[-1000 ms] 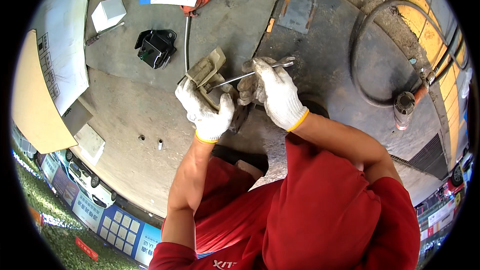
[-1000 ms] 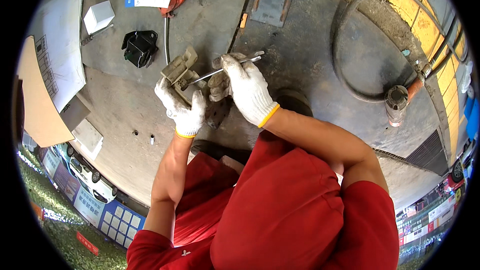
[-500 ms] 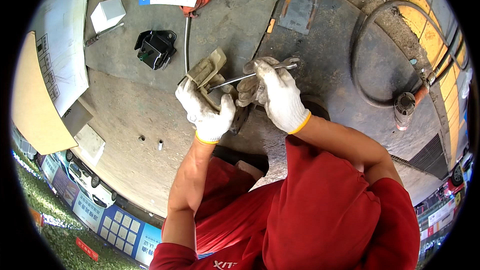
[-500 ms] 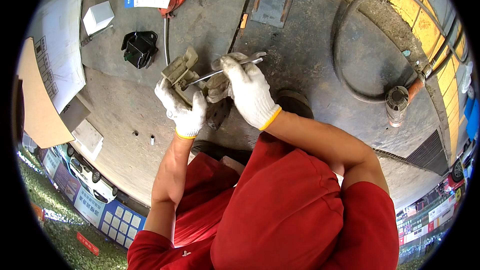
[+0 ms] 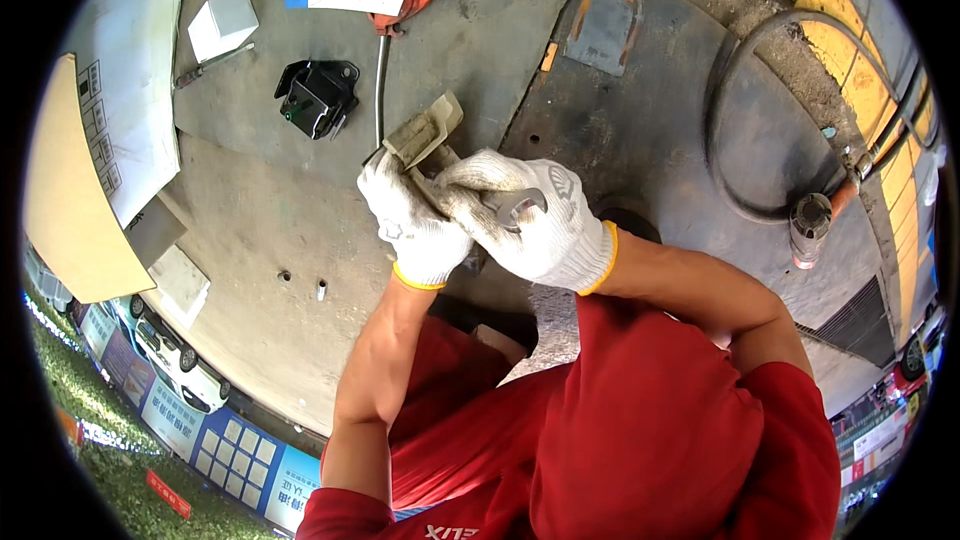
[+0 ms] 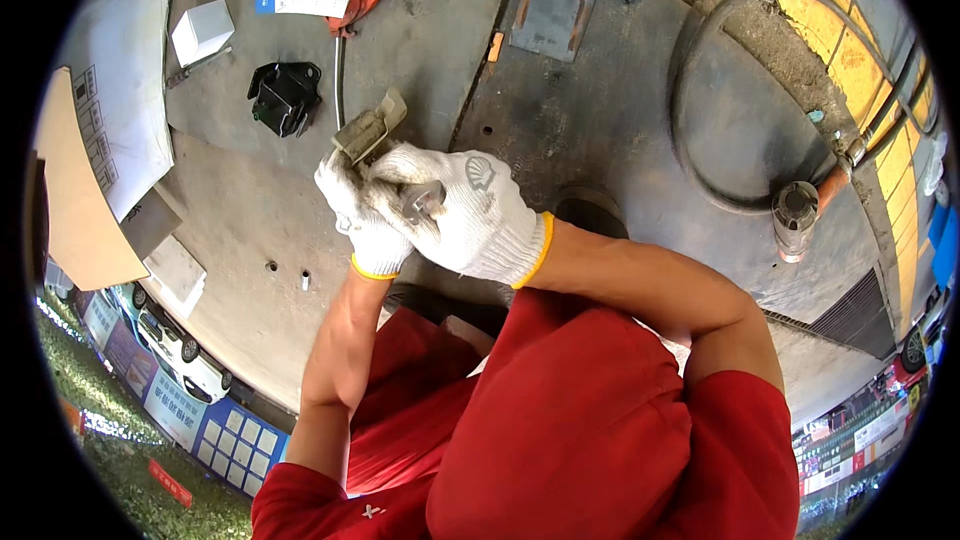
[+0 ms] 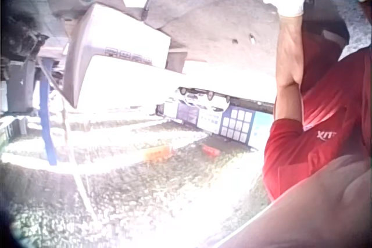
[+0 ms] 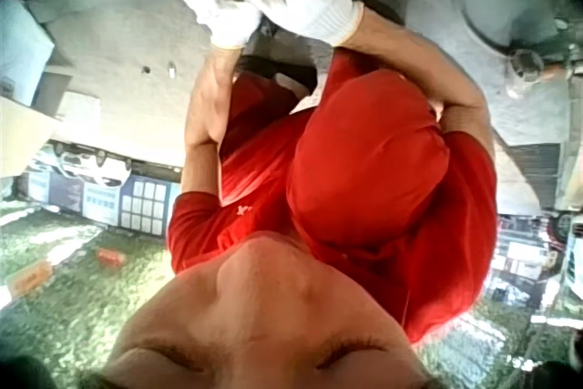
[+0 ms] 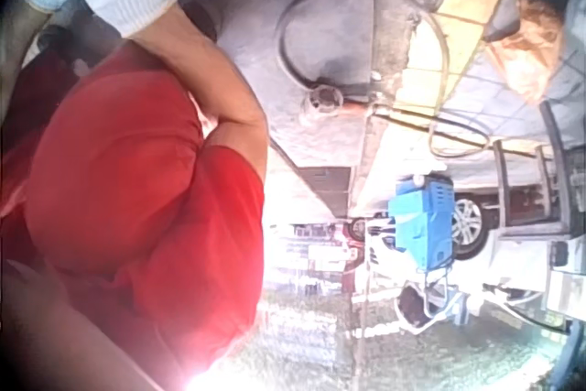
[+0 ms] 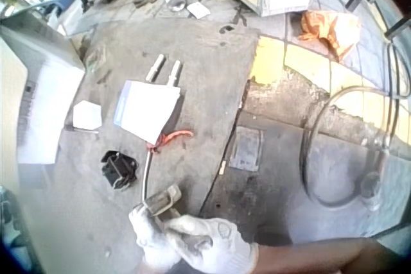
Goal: The person uses a screwdriver to adjust a bolt on a metal mechanical part held in their left hand. They repeatedly insert and turn the screwdriver, then inspect the part by turning it over and examining its interior surfaces.
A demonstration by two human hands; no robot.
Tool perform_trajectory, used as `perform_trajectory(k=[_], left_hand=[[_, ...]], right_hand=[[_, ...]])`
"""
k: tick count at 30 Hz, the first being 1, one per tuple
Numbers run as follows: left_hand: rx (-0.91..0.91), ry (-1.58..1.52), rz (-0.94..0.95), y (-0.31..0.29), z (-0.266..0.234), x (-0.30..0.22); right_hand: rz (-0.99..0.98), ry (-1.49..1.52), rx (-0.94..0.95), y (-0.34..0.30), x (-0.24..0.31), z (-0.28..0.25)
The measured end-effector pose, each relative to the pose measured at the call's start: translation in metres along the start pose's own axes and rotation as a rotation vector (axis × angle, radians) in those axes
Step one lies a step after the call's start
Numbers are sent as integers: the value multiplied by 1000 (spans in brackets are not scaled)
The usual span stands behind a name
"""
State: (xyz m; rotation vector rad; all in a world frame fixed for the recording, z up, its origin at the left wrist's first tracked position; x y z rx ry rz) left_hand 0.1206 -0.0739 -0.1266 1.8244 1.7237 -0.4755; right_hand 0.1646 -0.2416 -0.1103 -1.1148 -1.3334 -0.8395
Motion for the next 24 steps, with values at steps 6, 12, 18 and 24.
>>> perform_trajectory(k=[6, 12, 18, 24], left_hand=[[21, 16, -39, -1, 6, 9], [-2, -36, -22, -9, 3, 13], [-14, -23, 1, -7, 1, 10], [2, 116, 50, -9, 1, 16]], right_hand=[[27, 22, -96, -12, -14, -11], [524, 523, -59, -11, -51, -2], [429, 362, -55, -9, -37, -6], [-347, -455, 13, 3, 19, -4]])
Point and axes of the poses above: each hand's wrist, its own y-axis towards the middle knuckle, its own z-axis out of the palm, x = y × z, the point moved 5 cm from there along y, towards the middle knuckle, and after that the axes turned 7 degrees about -y, right-handed, at the moved point
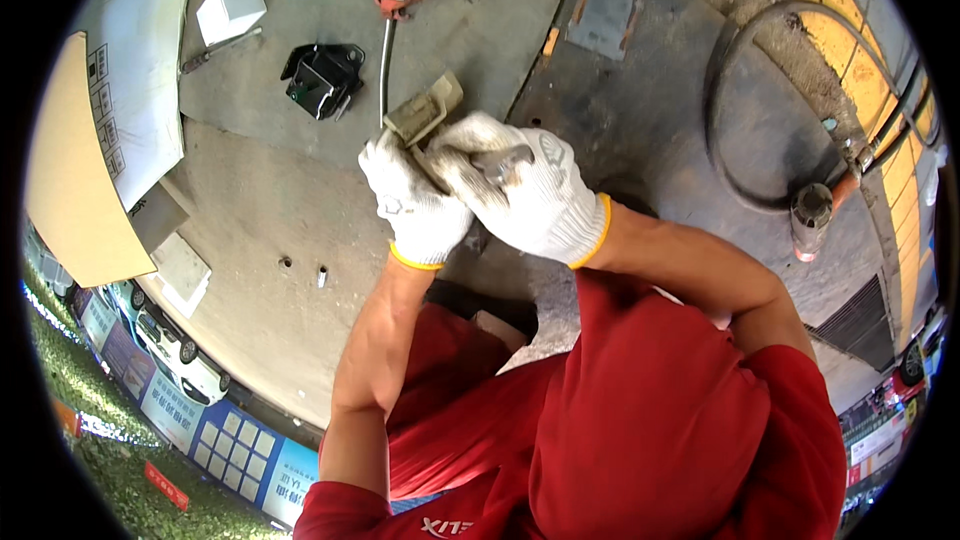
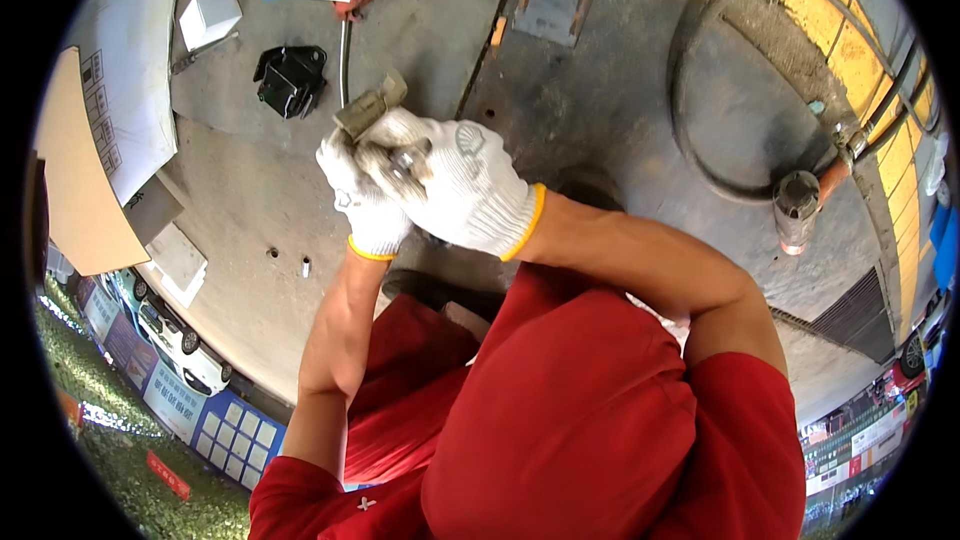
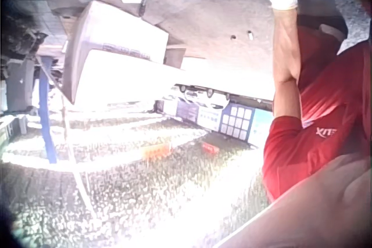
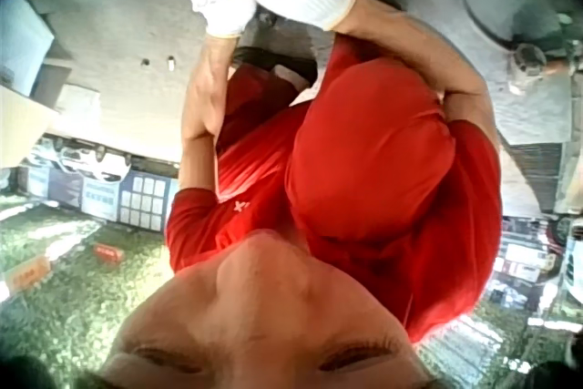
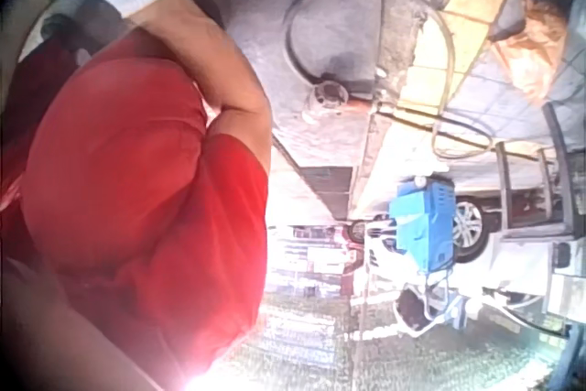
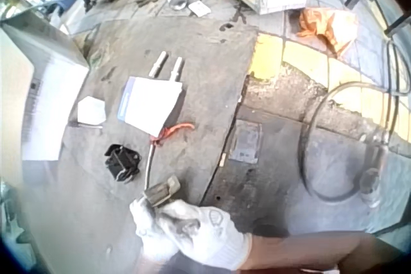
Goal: The person uses a screwdriver to adjust a bolt on a metal mechanical part held in their left hand. They repeatedly insert and turn the screwdriver, then inspect the part by turning it over and examining its interior surfaces.
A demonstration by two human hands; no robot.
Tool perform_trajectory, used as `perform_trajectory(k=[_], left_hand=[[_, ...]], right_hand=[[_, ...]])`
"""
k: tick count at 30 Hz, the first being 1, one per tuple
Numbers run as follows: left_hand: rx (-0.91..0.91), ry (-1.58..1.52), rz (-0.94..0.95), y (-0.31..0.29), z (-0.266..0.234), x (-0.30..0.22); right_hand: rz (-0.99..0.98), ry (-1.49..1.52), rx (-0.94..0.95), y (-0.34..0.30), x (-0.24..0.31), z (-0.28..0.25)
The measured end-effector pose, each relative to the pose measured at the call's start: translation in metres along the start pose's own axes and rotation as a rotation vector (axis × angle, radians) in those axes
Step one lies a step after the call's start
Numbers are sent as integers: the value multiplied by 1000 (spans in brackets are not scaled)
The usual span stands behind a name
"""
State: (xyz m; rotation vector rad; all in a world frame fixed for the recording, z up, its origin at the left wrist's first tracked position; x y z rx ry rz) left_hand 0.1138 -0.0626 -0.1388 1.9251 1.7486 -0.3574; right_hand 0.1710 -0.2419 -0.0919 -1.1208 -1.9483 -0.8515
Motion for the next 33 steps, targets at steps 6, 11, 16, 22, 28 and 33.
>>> perform_trajectory(k=[6, 11, 16, 22, 28, 33], left_hand=[[14, -114, -102, 10, 2, -7], [-4, -146, -94, 0, 1, -1], [-1, -200, -86, 6, -5, -11], [-37, -380, -165, -2, 1, -1], [-48, -368, -147, -4, 1, 1], [-31, -371, -141, -5, 1, 2]], right_hand=[[316, 406, -62, -9, -13, 6], [783, 691, 55, -14, -40, 17], [861, 889, -35, -28, -52, 29], [1190, 1478, -177, -52, -65, 54], [1180, 1394, -205, -56, -63, 55], [1220, 1497, -226, -59, -64, 57]])
Point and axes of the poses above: each hand's wrist, its own y-axis towards the middle knuckle, its own z-axis out of the palm, x = y × z, the point moved 5 cm from there along y, towards the middle knuckle, and after that the axes turned 7 degrees about -y, right-handed, at the moved point
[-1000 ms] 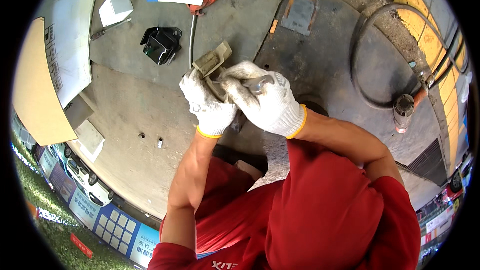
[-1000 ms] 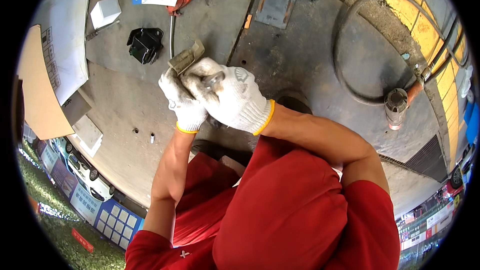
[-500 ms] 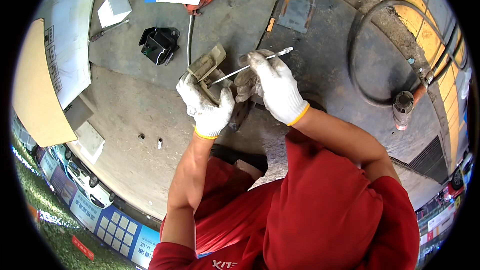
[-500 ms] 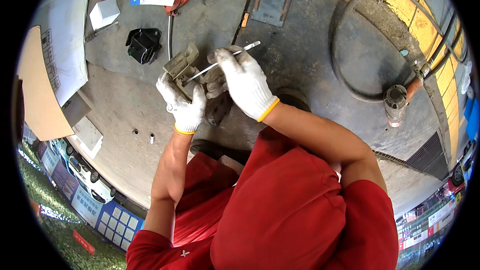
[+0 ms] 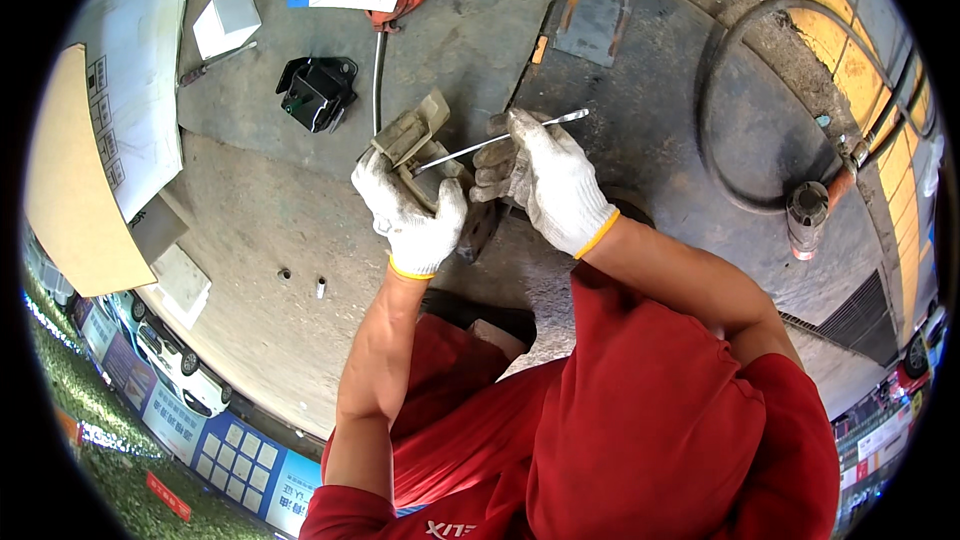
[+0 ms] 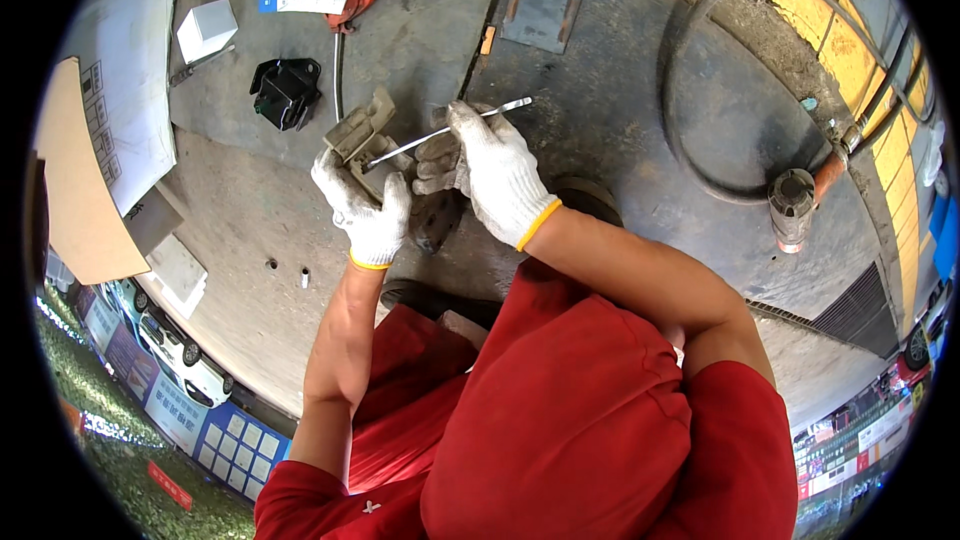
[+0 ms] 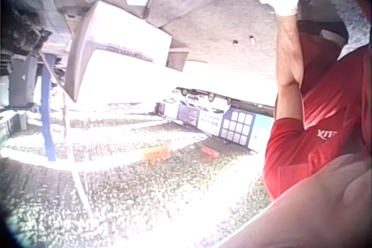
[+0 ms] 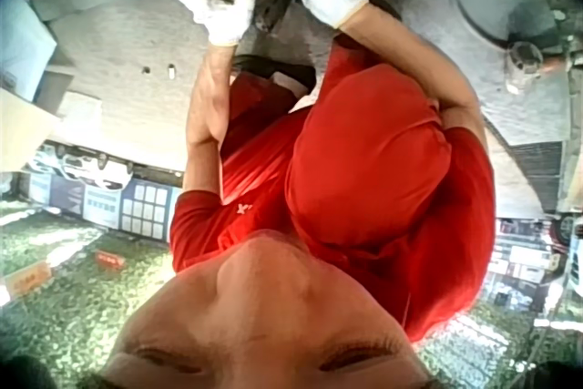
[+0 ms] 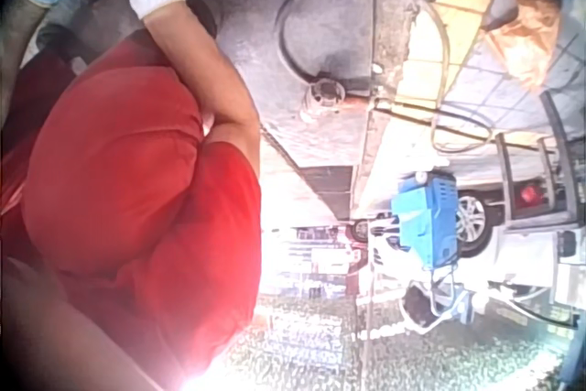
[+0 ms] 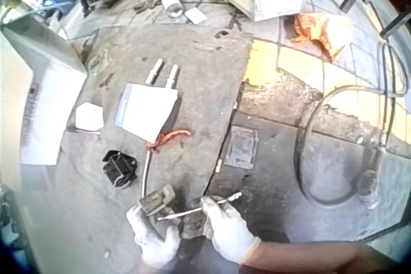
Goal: The person uses a screwdriver to adjust a bolt on a metal mechanical part held in their left hand. They repeatedly insert and turn the screwdriver, then inspect the part by turning it over and examining its interior surfaces.
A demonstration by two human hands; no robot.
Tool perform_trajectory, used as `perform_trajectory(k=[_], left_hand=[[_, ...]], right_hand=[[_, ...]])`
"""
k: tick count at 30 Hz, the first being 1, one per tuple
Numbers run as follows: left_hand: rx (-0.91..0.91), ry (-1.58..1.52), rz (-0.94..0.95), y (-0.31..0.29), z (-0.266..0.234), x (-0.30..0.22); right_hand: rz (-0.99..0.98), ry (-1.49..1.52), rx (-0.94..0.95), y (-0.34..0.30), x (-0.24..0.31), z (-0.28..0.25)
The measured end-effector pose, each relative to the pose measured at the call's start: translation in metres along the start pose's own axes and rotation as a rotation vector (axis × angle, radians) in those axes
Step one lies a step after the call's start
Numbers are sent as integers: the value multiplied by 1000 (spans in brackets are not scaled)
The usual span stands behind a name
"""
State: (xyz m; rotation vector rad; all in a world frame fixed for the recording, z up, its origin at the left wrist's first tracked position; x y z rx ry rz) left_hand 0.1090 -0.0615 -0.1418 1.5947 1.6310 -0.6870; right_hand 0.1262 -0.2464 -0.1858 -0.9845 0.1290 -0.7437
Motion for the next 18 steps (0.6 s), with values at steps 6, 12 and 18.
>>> perform_trajectory(k=[6, 12, 18], left_hand=[[-6, 30, 15, -2, 0, 2], [5, 16, -16, 3, 1, -2], [126, 267, 34, 15, 6, -15]], right_hand=[[37, 69, -3, -2, 5, 6], [-122, -448, -47, 0, 21, 5], [-228, -348, -25, -6, 22, 19]])
Point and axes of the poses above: each hand's wrist, its own y-axis towards the middle knuckle, its own z-axis out of the palm, x = y × z, the point moved 5 cm from there along y, towards the middle knuckle, and after that the axes turned 7 degrees about -y, right-handed, at the moved point
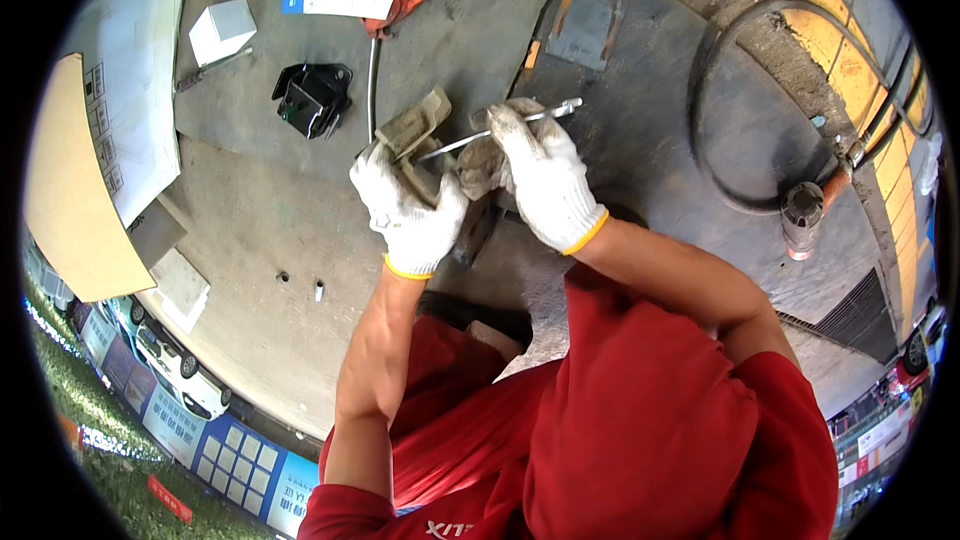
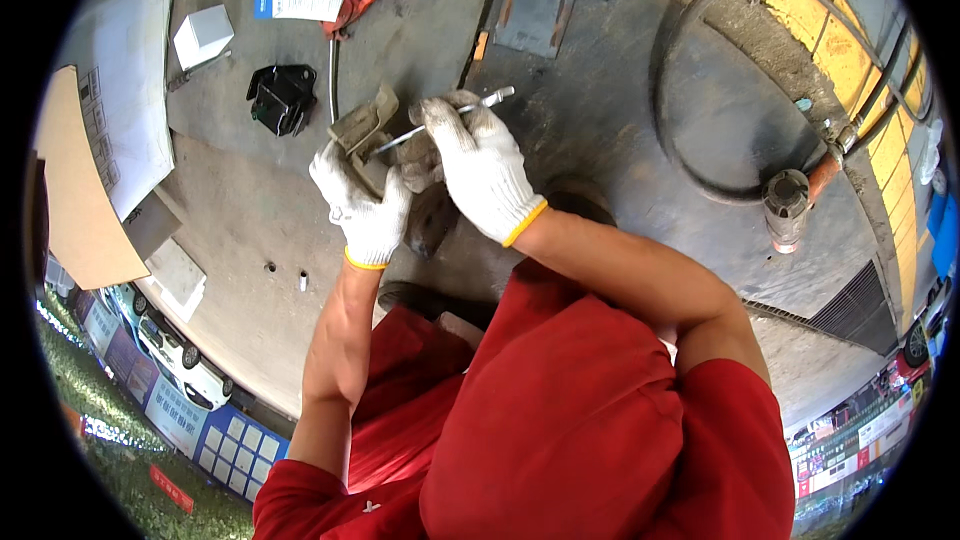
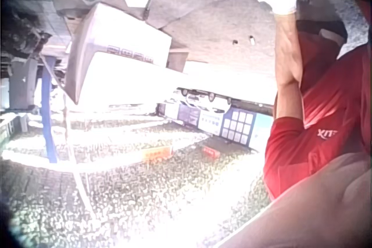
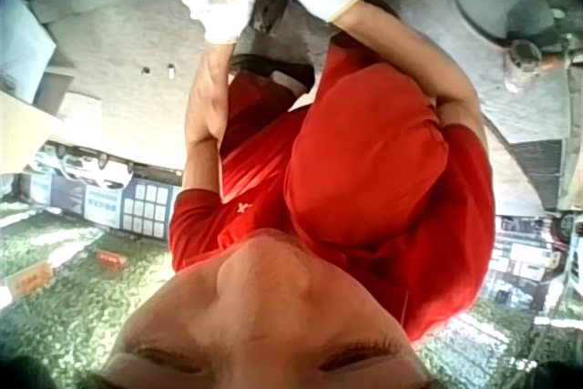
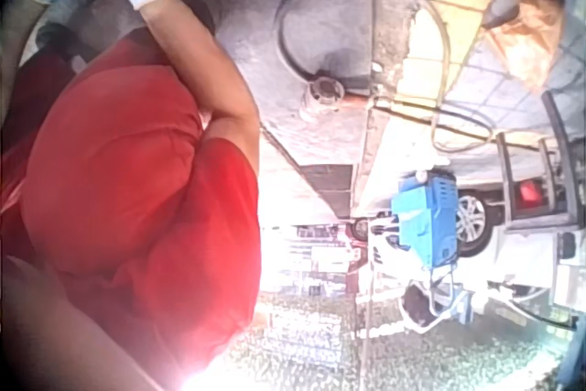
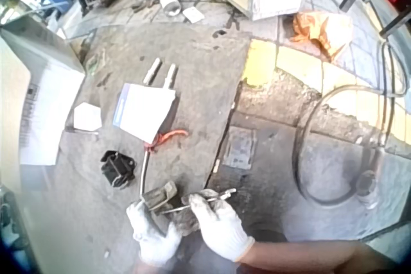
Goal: The person uses a screwdriver to adjust a bolt on a metal mechanical part held in their left hand. They repeatedly insert and turn the screwdriver, then inspect the part by turning it over and examining its interior surfaces.
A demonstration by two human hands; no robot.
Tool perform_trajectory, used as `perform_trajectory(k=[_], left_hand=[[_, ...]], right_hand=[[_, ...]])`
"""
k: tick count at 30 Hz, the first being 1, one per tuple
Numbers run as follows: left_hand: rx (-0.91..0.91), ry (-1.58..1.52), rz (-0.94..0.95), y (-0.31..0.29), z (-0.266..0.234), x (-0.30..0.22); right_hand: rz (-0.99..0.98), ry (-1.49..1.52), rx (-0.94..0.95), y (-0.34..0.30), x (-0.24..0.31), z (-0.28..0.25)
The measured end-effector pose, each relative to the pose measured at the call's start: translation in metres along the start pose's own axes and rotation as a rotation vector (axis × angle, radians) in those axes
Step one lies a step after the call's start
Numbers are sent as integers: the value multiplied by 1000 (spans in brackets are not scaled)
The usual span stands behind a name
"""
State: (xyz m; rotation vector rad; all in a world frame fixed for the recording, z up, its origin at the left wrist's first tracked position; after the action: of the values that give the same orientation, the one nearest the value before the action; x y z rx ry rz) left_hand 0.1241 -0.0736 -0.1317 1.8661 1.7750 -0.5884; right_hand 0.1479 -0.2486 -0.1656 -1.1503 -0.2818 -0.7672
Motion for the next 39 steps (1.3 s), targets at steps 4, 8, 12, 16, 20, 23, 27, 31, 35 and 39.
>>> perform_trajectory(k=[4, 8, 12, 16, 20, 23, 27, 31, 35, 39], left_hand=[[-64, -55, 18, -7, -5, 3], [-108, -55, 33, -5, -3, 5], [-64, 81, 29, -4, 1, 9], [-105, 34, -1, 0, 4, 9], [-81, -51, -33, -8, -2, 8], [-88, -37, -21, -7, -1, 7], [-121, -239, -34, -12, 3, 14], [-127, -283, -11, -13, 0, 14], [-130, -241, 1, -14, -1, 14], [-135, -271, -18, -17, 1, 18]], right_hand=[[-68, -205, 85, -7, 10, 3], [-742, -639, 118, -23, 32, 27], [-811, -806, 147, -28, 44, 35], [-867, -748, 94, -24, 45, 26], [-153, -412, 78, -16, 27, 8], [-138, -315, 61, -4, 18, 0], [97, 51, 19, 9, -12, -10], [229, 305, 13, 7, -20, -8], [246, 334, -2, 8, -24, -6], [265, 353, 16, 11, -26, -8]])
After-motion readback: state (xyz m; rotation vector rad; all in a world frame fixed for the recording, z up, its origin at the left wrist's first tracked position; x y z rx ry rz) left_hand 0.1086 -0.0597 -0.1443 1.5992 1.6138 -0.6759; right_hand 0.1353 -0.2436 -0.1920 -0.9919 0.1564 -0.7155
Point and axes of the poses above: each hand's wrist, its own y-axis towards the middle knuckle, its own z-axis out of the palm, x = y × z, the point moved 5 cm from there along y, towards the middle knuckle, and after that the axes turned 7 degrees about -y, right-handed, at the moved point
